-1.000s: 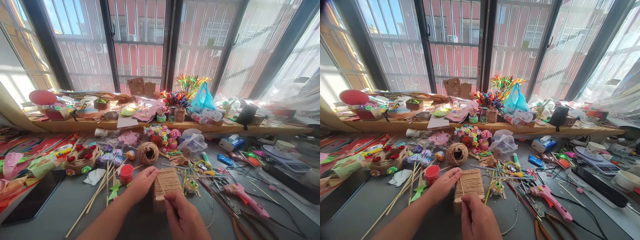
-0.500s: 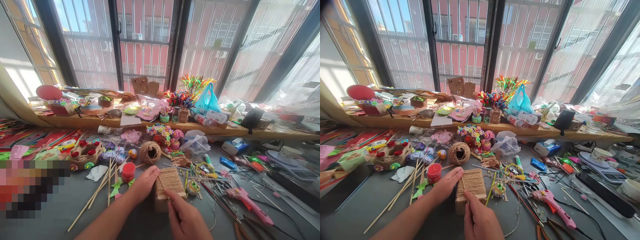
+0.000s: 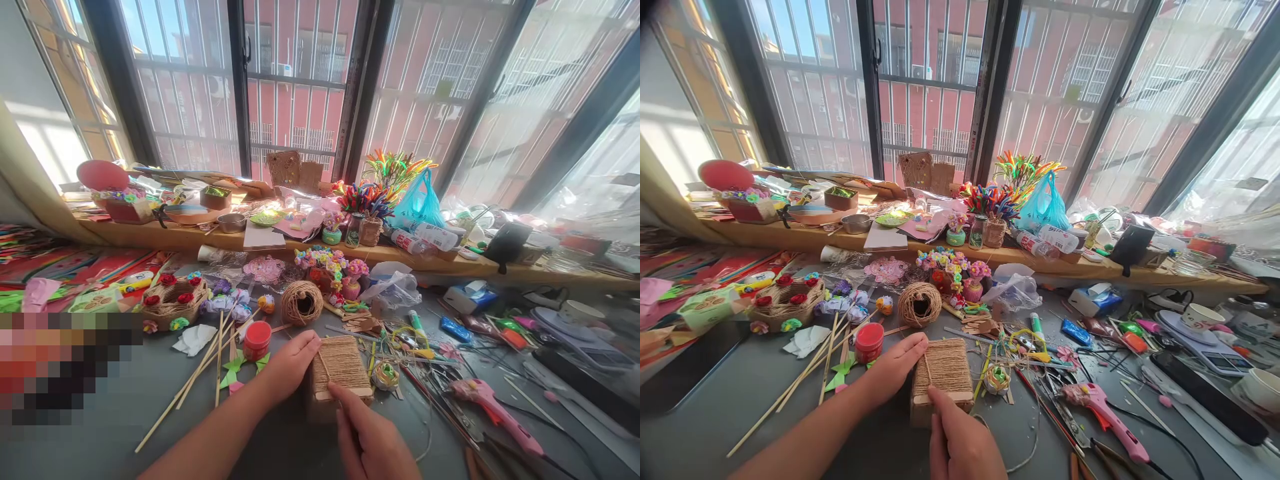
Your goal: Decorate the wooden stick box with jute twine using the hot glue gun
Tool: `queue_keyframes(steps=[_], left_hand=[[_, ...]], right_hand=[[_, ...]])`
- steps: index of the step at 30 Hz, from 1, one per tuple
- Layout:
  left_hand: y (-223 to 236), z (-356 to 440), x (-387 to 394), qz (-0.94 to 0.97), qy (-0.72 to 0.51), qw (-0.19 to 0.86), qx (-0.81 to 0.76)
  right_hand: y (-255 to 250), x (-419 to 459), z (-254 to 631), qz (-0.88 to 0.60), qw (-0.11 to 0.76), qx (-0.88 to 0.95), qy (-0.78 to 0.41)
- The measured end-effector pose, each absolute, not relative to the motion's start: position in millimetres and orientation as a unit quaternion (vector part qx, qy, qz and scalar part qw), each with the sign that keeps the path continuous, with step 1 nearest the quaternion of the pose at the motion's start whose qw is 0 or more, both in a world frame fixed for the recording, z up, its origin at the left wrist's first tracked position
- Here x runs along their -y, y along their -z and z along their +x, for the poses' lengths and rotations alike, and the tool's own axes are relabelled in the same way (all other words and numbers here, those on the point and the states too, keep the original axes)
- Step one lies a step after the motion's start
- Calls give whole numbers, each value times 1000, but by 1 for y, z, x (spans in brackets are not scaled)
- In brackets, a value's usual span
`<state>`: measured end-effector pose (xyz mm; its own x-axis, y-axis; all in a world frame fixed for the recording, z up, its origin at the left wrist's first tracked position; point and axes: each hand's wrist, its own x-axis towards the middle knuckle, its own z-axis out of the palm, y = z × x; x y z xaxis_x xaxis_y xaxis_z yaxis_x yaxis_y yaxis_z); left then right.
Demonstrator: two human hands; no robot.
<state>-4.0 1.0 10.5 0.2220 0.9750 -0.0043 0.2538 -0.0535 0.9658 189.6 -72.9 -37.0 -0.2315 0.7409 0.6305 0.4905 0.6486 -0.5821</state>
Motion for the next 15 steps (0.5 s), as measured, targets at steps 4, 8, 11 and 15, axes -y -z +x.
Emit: queue_keyframes(steps=[4, 8, 11, 15], left_hand=[[-12, -4, -2, 615, -384, 477, -496], [-12, -4, -2, 615, -383, 477, -497], [-13, -3, -2, 617, -379, 477, -498], [-14, -2, -1, 621, -375, 475, -498]], right_hand=[[51, 74, 197, -390, 478, 780, -102], [61, 76, 202, -415, 484, 766, -82], [57, 76, 203, -414, 471, 775, -84], [44, 76, 200, -409, 442, 795, -73]])
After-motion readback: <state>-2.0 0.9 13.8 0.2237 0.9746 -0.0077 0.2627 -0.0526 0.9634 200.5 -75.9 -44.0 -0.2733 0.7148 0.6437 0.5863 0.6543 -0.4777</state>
